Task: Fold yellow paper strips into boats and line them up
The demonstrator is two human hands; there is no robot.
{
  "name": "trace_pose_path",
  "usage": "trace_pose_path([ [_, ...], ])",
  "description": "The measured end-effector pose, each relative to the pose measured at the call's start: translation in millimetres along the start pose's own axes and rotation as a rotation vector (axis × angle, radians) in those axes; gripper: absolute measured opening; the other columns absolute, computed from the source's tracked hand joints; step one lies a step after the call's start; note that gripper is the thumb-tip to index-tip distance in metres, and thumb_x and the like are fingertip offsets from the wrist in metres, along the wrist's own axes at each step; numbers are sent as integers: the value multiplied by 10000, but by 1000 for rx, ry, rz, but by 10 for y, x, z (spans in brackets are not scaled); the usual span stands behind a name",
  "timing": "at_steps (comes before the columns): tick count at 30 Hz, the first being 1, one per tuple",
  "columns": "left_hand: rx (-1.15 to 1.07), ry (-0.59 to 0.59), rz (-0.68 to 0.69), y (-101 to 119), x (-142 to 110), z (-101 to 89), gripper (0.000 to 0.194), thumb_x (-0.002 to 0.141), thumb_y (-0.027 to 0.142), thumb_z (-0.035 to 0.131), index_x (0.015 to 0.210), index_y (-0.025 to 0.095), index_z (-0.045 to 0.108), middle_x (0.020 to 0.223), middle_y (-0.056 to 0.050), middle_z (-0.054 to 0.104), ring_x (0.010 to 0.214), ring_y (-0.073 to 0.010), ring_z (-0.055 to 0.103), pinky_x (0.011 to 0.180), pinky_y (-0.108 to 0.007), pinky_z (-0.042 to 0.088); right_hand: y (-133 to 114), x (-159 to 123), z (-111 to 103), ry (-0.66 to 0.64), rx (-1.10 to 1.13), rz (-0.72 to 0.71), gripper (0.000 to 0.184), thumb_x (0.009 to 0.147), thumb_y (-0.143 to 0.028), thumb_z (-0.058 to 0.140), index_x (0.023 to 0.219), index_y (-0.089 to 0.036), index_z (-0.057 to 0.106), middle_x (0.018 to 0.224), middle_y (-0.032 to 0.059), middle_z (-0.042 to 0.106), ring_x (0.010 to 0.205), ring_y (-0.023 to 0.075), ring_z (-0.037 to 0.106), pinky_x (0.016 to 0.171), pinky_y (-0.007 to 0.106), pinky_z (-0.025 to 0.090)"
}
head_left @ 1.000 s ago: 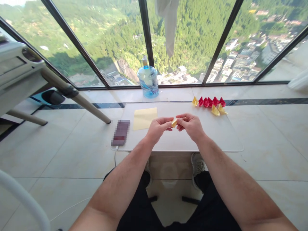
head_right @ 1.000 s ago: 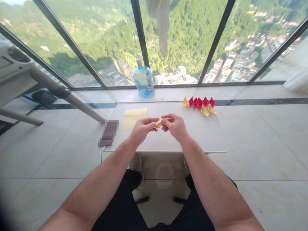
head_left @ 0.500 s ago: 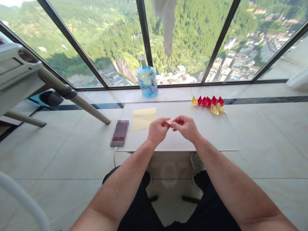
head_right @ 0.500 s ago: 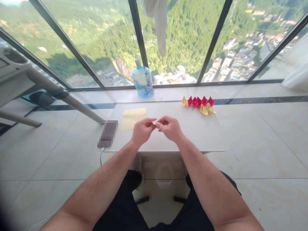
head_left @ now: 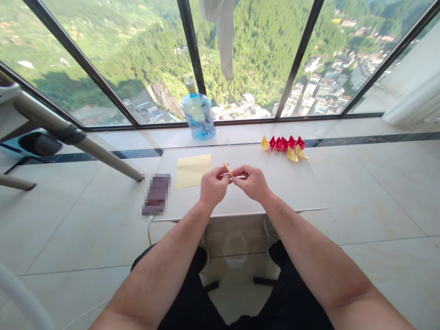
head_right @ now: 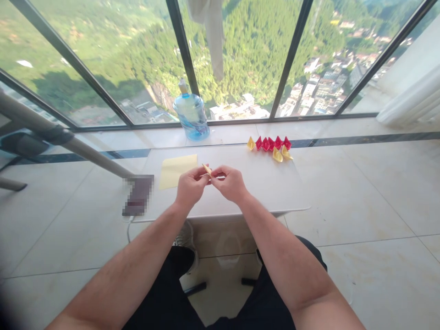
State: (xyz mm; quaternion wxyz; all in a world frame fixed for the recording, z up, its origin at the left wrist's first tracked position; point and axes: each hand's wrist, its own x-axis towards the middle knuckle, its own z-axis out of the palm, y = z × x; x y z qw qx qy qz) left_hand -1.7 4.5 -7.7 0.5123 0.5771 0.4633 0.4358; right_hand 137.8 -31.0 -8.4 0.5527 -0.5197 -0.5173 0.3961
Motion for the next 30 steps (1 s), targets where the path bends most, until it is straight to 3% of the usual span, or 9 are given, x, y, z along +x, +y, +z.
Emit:
trace_pose_path([
  [9, -119, -89, -25, 57, -6, -27, 352, 709, 383, 801, 979, 158, 786, 1094, -89, 756, 1045, -278, 694, 939, -393, 557, 0, 11, -73, -28, -57, 14, 331, 694, -494, 805, 814, -199, 713, 818, 55, 759, 800, 218, 728, 764, 348, 598],
  [17, -34, -115, 10, 37, -7, -57, 407, 754, 415, 758, 1063, 151, 769, 910, -59, 777, 835, -221, 720, 775, -330, 589, 47, 21, -61, -11, -36, 10, 256, 733, -418, 759, 834, -196, 682, 795, 46, 745, 708, 189, 703, 688, 319, 574],
  [20, 106, -116, 90, 44, -29, -38, 361, 795, 363, 713, 1095, 168, 763, 924, -53, 778, 834, -206, 725, 779, -301, 572, 65, -7, -36, 58, -184, -51, 153, 785, -330, 678, 878, -210, 684, 797, 37, 741, 715, 181, 696, 686, 298, 548],
  [25, 224, -105, 170, 71, -60, 12, 333, 802, 257, 669, 1114, 181, 757, 1031, -58, 767, 835, -179, 718, 769, -269, 557, 36, -66, -28, 115, -485, -145, 200, 862, -307, 572, 1010, -230, 682, 721, 14, 711, 628, 164, 644, 621, 270, 465],
  [30, 213, -54, 193, 46, -55, 5, 329, 783, 244, 680, 1094, 183, 767, 1058, -66, 762, 867, -176, 701, 768, -258, 547, 10, -77, -25, 130, -474, -168, 188, 876, -309, 556, 1006, -246, 676, 664, -13, 683, 569, 149, 598, 595, 265, 440],
])
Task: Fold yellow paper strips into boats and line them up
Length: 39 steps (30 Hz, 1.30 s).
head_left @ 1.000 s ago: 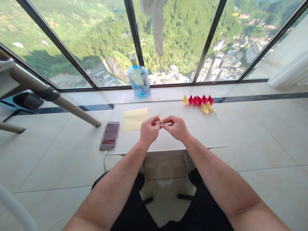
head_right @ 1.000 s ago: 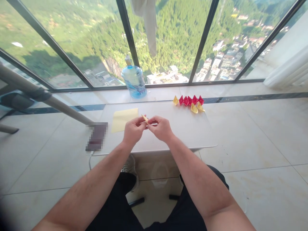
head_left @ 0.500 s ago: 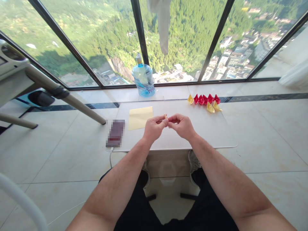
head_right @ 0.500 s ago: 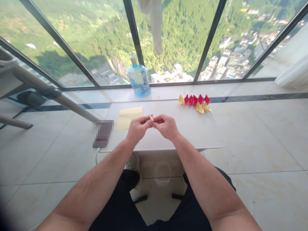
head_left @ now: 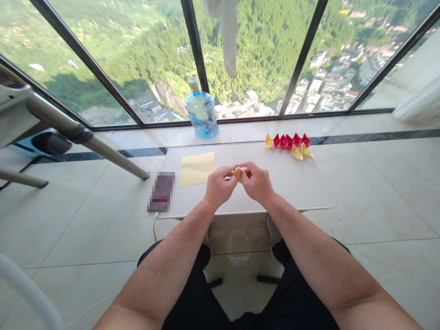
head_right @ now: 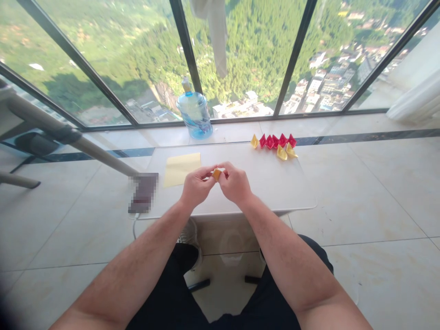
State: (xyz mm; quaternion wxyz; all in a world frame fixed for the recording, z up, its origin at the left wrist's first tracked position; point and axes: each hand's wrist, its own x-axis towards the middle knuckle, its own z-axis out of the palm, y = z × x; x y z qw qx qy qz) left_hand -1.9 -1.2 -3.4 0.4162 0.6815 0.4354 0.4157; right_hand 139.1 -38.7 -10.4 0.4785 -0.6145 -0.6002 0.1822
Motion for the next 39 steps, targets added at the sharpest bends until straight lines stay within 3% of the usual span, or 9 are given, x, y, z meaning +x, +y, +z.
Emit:
trace_pose_path([
  [7, -307, -2, -161, -69, 46, 11, 342, 705, 239, 739, 1034, 159, 785, 956, -73, 778, 901, -227, 707, 863, -358, 554, 12, 68, 59, -3, 387, 207, 116, 765, -245, 580, 830, -228, 675, 616, -29, 670, 556, 137, 614, 554, 252, 491],
  [12, -480, 70, -237, -8, 57, 15, 295, 596, 218, 815, 886, 163, 807, 1059, -100, 762, 1005, -264, 688, 949, -400, 526, 16, 114, 60, -12, 635, 364, 97, 668, -240, 655, 753, -195, 672, 595, -24, 663, 538, 150, 638, 532, 269, 528],
  [16, -596, 81, -280, 33, 45, 17, 235, 646, 299, 800, 817, 138, 791, 1023, -119, 759, 913, -240, 693, 854, -385, 550, 28, 102, 59, 8, 616, 338, 75, 655, -208, 648, 716, -191, 688, 617, -16, 673, 579, 157, 653, 547, 270, 532],
  [21, -544, 70, -324, 36, 47, -7, 516, 595, 283, 857, 1075, 142, 729, 895, -77, 753, 740, -163, 671, 718, -312, 537, 21, 92, 50, 21, 536, 231, 82, 668, -205, 627, 716, -191, 692, 657, -5, 690, 604, 154, 641, 558, 268, 520],
  [26, -454, -69, -328, 48, 31, -39, 372, 642, 345, 848, 906, 104, 743, 787, -82, 734, 701, -154, 656, 677, -296, 530, 19, 110, 35, 86, 500, 276, 133, 661, -291, 730, 717, -194, 657, 642, -5, 668, 599, 159, 619, 553, 281, 505],
  [32, -575, -176, -337, 45, 21, -24, 452, 594, 308, 890, 967, 123, 714, 789, -71, 746, 700, -155, 671, 710, -317, 536, 6, 111, 20, 86, 496, 291, 203, 664, -341, 776, 715, -195, 644, 611, -17, 634, 571, 141, 582, 517, 268, 473],
  [35, -593, -132, -316, 32, 26, -13, 462, 615, 307, 882, 996, 120, 700, 800, -73, 752, 688, -150, 671, 709, -314, 532, -43, 115, -15, 41, 667, 390, 308, 689, -446, 784, 796, -187, 657, 680, -1, 669, 612, 155, 626, 534, 285, 520],
  [39, -606, 4, -258, 9, 36, -2, 458, 627, 340, 876, 989, 129, 691, 842, -76, 757, 718, -160, 679, 725, -326, 544, -98, 114, -39, -132, 793, 448, 435, 644, -462, 842, 925, -175, 674, 818, 39, 730, 710, 182, 685, 594, 307, 563],
])
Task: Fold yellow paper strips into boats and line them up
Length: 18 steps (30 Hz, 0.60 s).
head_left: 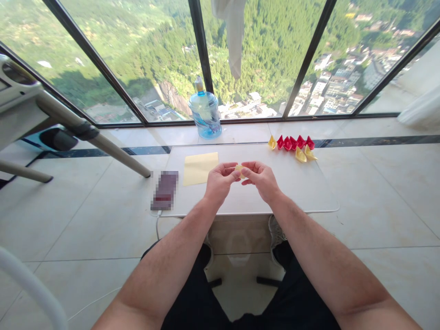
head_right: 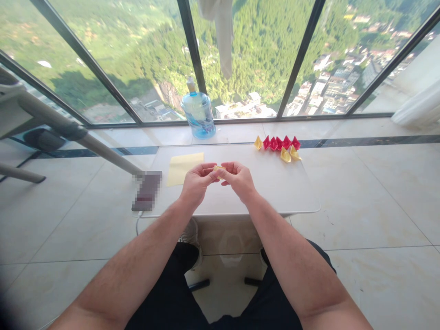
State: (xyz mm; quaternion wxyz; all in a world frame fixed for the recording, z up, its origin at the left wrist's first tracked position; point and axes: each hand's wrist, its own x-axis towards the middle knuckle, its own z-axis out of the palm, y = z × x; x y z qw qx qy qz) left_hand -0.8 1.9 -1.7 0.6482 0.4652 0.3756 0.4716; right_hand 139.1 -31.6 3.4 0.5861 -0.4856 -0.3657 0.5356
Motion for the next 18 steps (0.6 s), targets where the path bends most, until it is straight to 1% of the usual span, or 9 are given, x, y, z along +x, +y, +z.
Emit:
trace_pose_path([
  [3, 30, 14, 12, 8, -3, 5, 459, 616, 352, 880, 974, 132, 698, 843, -78, 756, 715, -164, 676, 711, -324, 545, 10, -8, 13, -10, -52, -3, 460, 588, -418, 887, 911, -165, 679, 781, 44, 739, 699, 180, 687, 590, 293, 545],
  [6, 125, -2, -2, 38, -19, 11, 373, 652, 376, 849, 896, 125, 720, 809, -74, 745, 665, -150, 653, 672, -311, 535, 32, -4, 5, 17, -61, -54, 434, 591, -394, 885, 903, -168, 687, 775, 32, 740, 668, 156, 662, 592, 287, 530],
  [9, 194, -4, 24, 60, -33, 14, 301, 678, 366, 823, 839, 129, 734, 756, -57, 728, 626, -129, 614, 636, -288, 512, 48, 7, -15, 27, -72, -78, 398, 592, -370, 882, 883, -172, 696, 756, 20, 736, 651, 143, 640, 586, 280, 514],
  [14, 202, 18, 93, 33, -41, 47, 215, 688, 314, 797, 783, 133, 731, 671, -33, 695, 602, -116, 573, 594, -261, 469, 81, 31, -37, 55, -66, -87, 323, 570, -347, 889, 753, -172, 687, 665, 8, 709, 603, 136, 619, 584, 279, 500],
  [16, 206, 36, 91, 8, -45, 69, 213, 681, 316, 798, 767, 135, 724, 656, -30, 687, 594, -116, 568, 585, -260, 461, 92, 34, -35, 57, -56, -90, 310, 564, -336, 891, 725, -171, 684, 660, 10, 708, 592, 131, 614, 578, 275, 496],
  [18, 192, 64, 74, -22, -48, 89, 231, 667, 323, 807, 764, 137, 712, 670, -31, 692, 587, -117, 569, 584, -266, 462, 93, 31, -27, 63, -50, -80, 311, 567, -335, 887, 745, -169, 694, 668, 14, 712, 595, 133, 619, 577, 273, 501],
])
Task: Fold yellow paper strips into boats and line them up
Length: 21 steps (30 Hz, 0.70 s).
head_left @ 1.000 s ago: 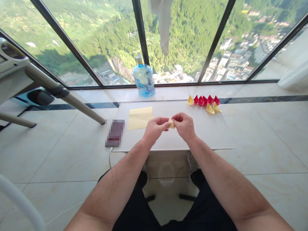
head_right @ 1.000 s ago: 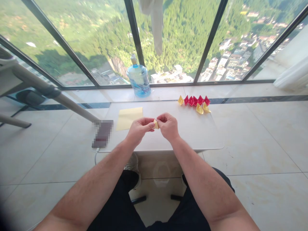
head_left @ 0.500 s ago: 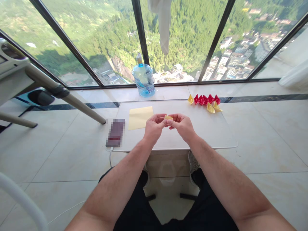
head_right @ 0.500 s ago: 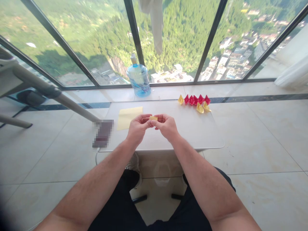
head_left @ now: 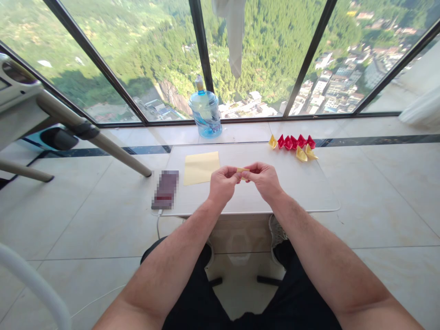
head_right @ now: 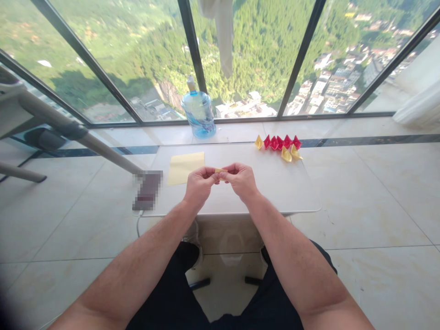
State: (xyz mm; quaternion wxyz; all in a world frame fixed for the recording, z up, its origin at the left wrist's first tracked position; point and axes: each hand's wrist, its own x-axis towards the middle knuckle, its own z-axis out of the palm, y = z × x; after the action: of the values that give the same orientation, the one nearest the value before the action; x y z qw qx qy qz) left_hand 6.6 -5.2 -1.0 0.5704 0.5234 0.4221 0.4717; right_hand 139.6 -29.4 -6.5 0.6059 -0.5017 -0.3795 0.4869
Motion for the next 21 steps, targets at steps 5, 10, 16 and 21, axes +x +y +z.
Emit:
trace_pose_path([
  [5, -142, 164, -33, -42, 7, 12, 255, 666, 313, 783, 804, 158, 637, 724, -15, 697, 592, -113, 594, 639, -290, 502, -33, -8, 9, 25, -60, 22, 296, 641, -397, 826, 783, -171, 698, 628, 9, 692, 563, 135, 609, 559, 277, 512],
  [10, 32, -7, 13, 30, 34, -91, 352, 673, 224, 742, 1009, 188, 643, 674, 24, 668, 594, -112, 585, 606, -250, 467, -51, 11, -56, 22, -284, -58, 233, 704, -391, 753, 706, -173, 673, 572, 0, 651, 497, 117, 543, 481, 253, 434],
  [16, 49, -120, 26, 82, 23, -108, 334, 686, 298, 779, 986, 195, 675, 677, 23, 666, 596, -107, 575, 580, -233, 457, -35, -9, -75, -92, -232, -141, 309, 724, -430, 770, 892, -200, 650, 713, -1, 700, 613, 139, 624, 539, 259, 514],
  [21, -16, -170, -18, 112, -17, -85, 319, 673, 376, 819, 856, 179, 646, 645, 22, 661, 572, -104, 585, 583, -239, 485, -43, -20, -73, -165, -139, -113, 339, 710, -464, 800, 830, -191, 639, 699, 7, 705, 618, 160, 669, 542, 274, 543],
])
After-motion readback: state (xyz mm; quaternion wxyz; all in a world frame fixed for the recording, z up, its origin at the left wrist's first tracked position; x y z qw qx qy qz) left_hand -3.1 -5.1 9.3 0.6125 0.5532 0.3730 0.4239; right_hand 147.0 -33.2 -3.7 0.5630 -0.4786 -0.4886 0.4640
